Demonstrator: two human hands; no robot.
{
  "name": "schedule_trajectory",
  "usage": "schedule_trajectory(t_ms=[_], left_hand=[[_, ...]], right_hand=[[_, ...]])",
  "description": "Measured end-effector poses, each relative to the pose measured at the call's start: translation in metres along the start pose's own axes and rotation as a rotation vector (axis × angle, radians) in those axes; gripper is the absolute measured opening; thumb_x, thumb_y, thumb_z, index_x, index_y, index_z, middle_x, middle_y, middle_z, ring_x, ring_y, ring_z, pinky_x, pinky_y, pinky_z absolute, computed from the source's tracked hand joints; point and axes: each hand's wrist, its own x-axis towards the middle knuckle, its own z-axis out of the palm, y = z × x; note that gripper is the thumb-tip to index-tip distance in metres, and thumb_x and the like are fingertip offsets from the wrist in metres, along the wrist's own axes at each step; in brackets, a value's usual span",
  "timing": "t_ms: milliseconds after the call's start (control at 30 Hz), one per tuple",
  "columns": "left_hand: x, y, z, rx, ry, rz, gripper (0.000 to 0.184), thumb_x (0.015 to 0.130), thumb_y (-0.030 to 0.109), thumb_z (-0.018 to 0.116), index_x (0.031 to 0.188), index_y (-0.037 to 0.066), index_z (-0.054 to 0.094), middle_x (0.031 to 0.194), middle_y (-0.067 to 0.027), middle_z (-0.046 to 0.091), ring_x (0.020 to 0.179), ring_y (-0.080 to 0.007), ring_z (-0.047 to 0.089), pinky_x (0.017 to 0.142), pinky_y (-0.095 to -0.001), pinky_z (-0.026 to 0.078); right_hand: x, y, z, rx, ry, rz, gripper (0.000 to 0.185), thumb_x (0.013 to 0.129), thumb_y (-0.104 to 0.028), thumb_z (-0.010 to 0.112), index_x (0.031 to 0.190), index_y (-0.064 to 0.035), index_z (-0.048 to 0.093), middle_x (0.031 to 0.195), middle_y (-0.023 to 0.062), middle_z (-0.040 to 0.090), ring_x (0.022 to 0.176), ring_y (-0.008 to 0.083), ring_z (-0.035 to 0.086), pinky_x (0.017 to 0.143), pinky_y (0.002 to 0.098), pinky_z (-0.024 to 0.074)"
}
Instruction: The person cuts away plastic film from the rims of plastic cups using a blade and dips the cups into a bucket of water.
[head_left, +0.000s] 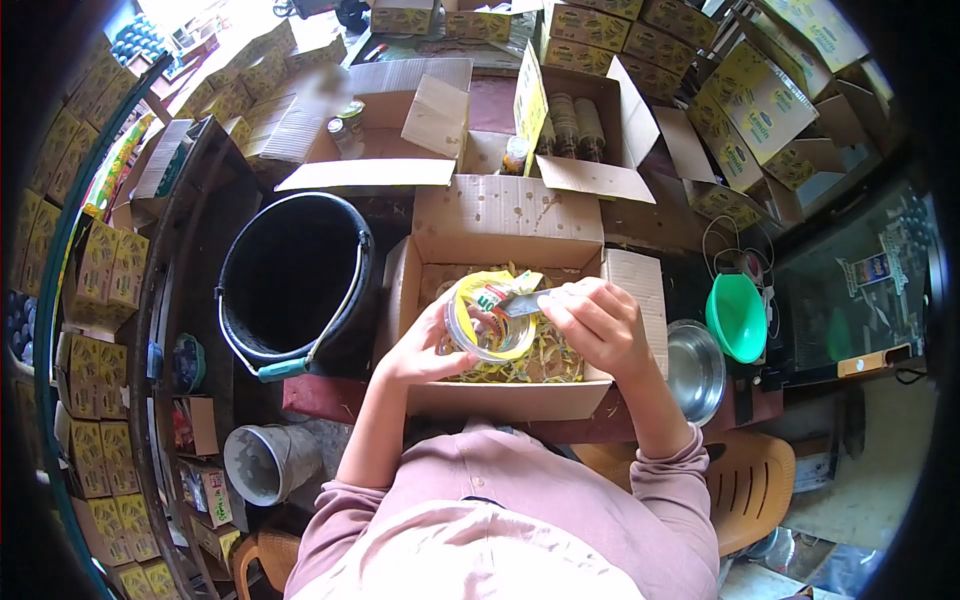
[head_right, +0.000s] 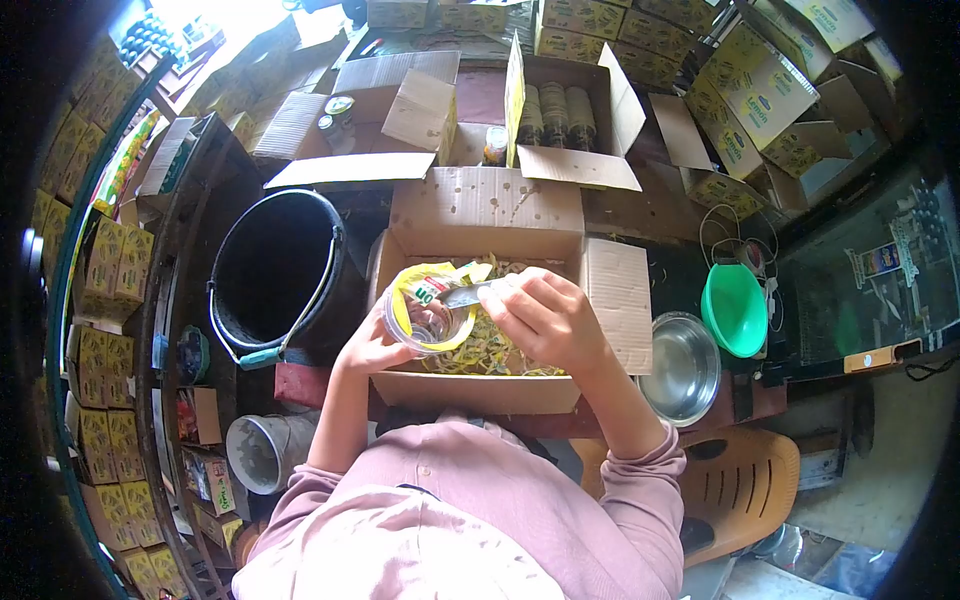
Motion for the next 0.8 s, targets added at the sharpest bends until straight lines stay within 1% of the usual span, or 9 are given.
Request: schedule_trajectory(t_ms=[67,167,267,367,467,567,667,767,800], left_hand=[[0.002,-0.001,0.001,0.024,-0.013,0.044,0.078,0.065,0.016,0.073,0.13,0.001,0.031,0.119,-0.0088,0.045,0.105,-0.0158,0.046,0.094,-0.0312,0.036],[0.008,0.007,0.013,0.324,0.027,0.119,0.076,0.062,0.014,0.077,0.124,0.001,0.035,0.114,-0.0084,0.047,0.105,-0.0157,0.046,0.092,-0.0294,0.038],[0.007,-0.007,0.015,0.367,0.169,0.163,0.075,0.06,0.012,0.079,0.12,0.001,0.036,0.11,-0.0093,0.048,0.104,-0.016,0.047,0.091,-0.0292,0.039],[0.004,-0.006,0.012,0.496,0.169,0.133,0.074,0.061,0.013,0.078,0.119,0.002,0.034,0.107,-0.0109,0.05,0.1,-0.0166,0.049,0.089,-0.0294,0.04],[0.003,-0.004,0.013,0.525,0.17,0.085,0.073,0.062,0.013,0.077,0.12,0.002,0.034,0.103,-0.0113,0.052,0.098,-0.017,0.051,0.087,-0.0293,0.041],[0.001,-0.003,0.014,0.599,0.181,0.109,0.07,0.063,0.013,0.076,0.119,0.001,0.035,0.1,-0.0104,0.053,0.094,-0.017,0.052,0.085,-0.0288,0.042],[0.004,0.002,0.02,0.496,0.126,0.11,0.068,0.065,0.014,0.075,0.119,0.001,0.035,0.1,-0.0103,0.053,0.094,-0.0174,0.052,0.084,-0.029,0.042],[0.004,0.008,0.023,0.493,0.107,0.039,0.066,0.066,0.014,0.074,0.118,0.001,0.036,0.101,-0.0099,0.053,0.094,-0.0174,0.052,0.084,-0.029,0.041],[0.004,0.003,0.021,0.454,0.098,0.05,0.067,0.066,0.014,0.074,0.12,0.001,0.035,0.106,-0.0107,0.052,0.098,-0.0174,0.051,0.088,-0.0293,0.04]], right_hand=[[0.003,-0.003,-0.001,-0.009,0.012,-0.004,0.019,0.062,-0.007,0.064,0.08,-0.0049,0.063,0.069,0.0008,0.053,0.07,0.0136,0.057,0.064,0.026,0.0493],[0.003,-0.006,-0.002,-0.026,0.006,-0.007,0.016,0.063,-0.007,0.063,0.078,-0.0058,0.064,0.069,0.0001,0.053,0.069,0.0123,0.057,0.064,0.0259,0.0489],[-0.001,-0.007,-0.002,-0.017,-0.033,-0.003,0.013,0.063,-0.007,0.064,0.076,-0.0068,0.064,0.069,-0.0004,0.053,0.068,0.0117,0.057,0.064,0.0261,0.0489],[-0.002,-0.006,-0.002,-0.017,-0.045,-0.009,0.012,0.063,-0.008,0.064,0.075,-0.0073,0.063,0.068,-0.0005,0.052,0.068,0.0116,0.057,0.065,0.0265,0.0491],[-0.001,-0.005,-0.001,-0.026,-0.033,-0.024,0.012,0.063,-0.008,0.064,0.075,-0.0073,0.063,0.069,-0.0005,0.053,0.068,0.0117,0.057,0.065,0.0267,0.0493],[0.0,-0.003,0.0,-0.022,-0.015,-0.03,0.014,0.063,-0.009,0.064,0.077,-0.0072,0.063,0.07,-0.0005,0.053,0.069,0.0117,0.057,0.065,0.0266,0.0497],[0.0,-0.003,0.004,-0.012,-0.001,-0.035,0.016,0.064,-0.009,0.064,0.08,-0.0071,0.063,0.07,-0.0003,0.054,0.07,0.0118,0.058,0.065,0.0267,0.05],[-0.001,-0.003,0.006,0.003,0.009,-0.038,0.017,0.065,-0.009,0.063,0.081,-0.0069,0.063,0.071,0.0002,0.054,0.07,0.0121,0.058,0.065,0.027,0.0502],[-0.001,-0.002,0.006,0.009,0.011,-0.037,0.017,0.065,-0.009,0.063,0.082,-0.0068,0.063,0.071,0.0004,0.054,0.07,0.0122,0.058,0.065,0.0271,0.0502]])
